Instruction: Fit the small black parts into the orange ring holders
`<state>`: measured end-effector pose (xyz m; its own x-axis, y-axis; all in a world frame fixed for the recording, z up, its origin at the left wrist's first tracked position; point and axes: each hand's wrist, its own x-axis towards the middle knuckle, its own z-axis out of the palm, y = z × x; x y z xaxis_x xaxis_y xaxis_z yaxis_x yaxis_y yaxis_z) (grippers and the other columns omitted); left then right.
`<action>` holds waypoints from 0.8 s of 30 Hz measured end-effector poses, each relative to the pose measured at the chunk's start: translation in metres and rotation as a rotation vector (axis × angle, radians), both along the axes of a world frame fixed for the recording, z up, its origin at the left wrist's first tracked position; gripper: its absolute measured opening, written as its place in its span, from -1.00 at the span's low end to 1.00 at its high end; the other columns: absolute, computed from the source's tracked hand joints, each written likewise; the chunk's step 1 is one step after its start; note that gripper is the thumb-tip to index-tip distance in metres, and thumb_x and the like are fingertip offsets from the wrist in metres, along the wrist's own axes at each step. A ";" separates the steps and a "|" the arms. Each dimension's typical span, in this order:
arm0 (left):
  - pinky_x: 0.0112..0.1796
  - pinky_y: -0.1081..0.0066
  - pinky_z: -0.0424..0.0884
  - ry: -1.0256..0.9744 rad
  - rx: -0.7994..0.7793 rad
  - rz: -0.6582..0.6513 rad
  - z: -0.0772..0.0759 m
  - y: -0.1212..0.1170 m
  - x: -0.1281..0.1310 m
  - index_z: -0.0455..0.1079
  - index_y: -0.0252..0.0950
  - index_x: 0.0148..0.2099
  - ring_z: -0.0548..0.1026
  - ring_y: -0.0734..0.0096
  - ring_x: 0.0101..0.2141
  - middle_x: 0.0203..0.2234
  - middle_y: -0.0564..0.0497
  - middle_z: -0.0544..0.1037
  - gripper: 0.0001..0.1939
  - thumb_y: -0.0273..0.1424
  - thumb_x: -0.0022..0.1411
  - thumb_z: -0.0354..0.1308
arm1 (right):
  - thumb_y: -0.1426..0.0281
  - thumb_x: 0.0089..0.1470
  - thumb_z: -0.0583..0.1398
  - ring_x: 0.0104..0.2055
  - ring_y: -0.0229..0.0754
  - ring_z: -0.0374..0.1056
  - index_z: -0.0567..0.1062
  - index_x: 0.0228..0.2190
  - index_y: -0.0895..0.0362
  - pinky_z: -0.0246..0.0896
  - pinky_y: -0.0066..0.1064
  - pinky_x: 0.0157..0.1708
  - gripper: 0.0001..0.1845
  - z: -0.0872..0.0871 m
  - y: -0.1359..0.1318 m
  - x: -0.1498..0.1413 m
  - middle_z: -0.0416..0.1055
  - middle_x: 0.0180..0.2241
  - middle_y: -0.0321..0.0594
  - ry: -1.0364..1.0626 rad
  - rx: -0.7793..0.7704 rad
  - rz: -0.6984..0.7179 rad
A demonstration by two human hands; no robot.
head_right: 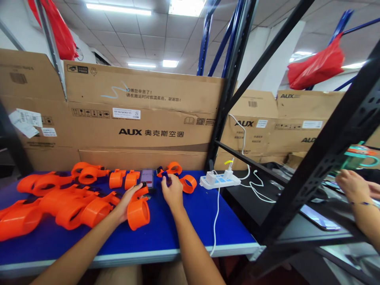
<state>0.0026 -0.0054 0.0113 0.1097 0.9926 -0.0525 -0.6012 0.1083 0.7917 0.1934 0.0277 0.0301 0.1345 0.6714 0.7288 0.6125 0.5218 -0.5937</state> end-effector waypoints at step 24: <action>-0.51 0.47 0.35 0.159 0.072 -0.043 -0.003 0.002 0.003 0.44 -0.31 -0.31 0.35 0.49 -0.64 -0.64 0.06 0.45 -0.56 -0.03 0.09 0.40 | 0.28 0.30 0.12 -0.05 0.02 0.47 0.60 -0.15 0.07 0.29 -0.31 -0.18 -0.73 0.036 0.035 0.001 0.57 -0.15 -0.01 -0.589 -0.430 -0.155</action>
<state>0.0054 -0.0036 0.0078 0.1485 0.9889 -0.0014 -0.4639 0.0709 0.8831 0.1940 0.0628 0.0661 -0.0813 0.9187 0.3864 0.9400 0.1995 -0.2766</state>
